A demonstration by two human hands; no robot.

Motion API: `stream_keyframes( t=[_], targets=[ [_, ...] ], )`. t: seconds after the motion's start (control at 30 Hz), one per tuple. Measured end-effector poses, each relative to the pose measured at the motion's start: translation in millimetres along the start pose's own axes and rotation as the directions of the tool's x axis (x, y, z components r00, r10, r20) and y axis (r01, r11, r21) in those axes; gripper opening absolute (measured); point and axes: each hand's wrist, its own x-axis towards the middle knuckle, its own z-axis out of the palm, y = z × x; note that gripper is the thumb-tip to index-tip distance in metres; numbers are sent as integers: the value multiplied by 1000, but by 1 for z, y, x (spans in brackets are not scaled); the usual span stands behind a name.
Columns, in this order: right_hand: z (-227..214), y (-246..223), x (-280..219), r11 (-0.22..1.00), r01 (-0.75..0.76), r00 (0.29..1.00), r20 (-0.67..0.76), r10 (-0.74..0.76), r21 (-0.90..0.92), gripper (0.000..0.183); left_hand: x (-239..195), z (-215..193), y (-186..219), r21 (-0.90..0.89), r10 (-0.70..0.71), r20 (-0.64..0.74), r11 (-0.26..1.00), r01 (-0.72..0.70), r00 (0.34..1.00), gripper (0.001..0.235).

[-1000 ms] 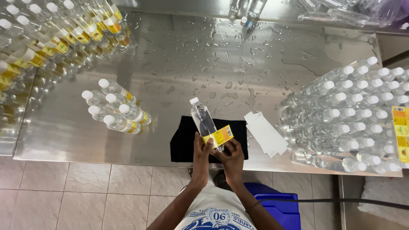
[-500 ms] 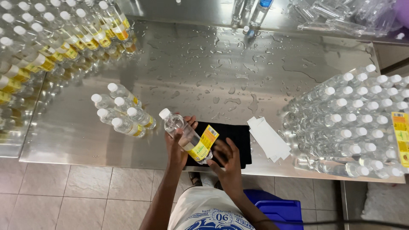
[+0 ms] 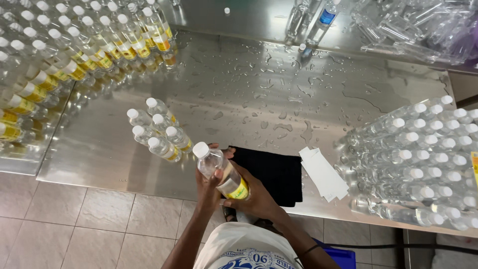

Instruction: The person repeatedly picks up clear plastic bottles from a large group on a stainless steel table. They peel yellow labels from a white backing sheet and wrap them around the bottles, smoothing them into place. The labeled bottles are then placed in a separate group on the left side of the table.

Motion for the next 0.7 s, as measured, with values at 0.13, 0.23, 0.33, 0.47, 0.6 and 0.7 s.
stream_keyframes(
  t=[0.13,0.23,0.33,0.47,0.6,0.7],
  targets=[
    [3,30,30,985,-170,953,252,169,-17,103,-11,-58,-20,90,-69,-187,992,87,980,85],
    [-3,85,36,991,6,972,232,26,-136,100,-14,-114,-35,321,-45,-339,933,161,940,84],
    [-26,124,17,966,-133,984,87,156,-222,87,-17,-150,-60,636,135,-552,706,311,823,93],
    [-62,171,-19,932,-317,947,-114,300,-176,78,-9,-187,-84,721,328,-460,680,132,825,78],
    [-87,187,-50,908,-413,872,-318,372,-70,66,5,-200,-124,761,416,-455,640,102,787,106],
    [-92,197,-63,911,-413,833,-402,379,2,60,3,-197,-133,664,284,-594,702,259,753,127]
  ],
)
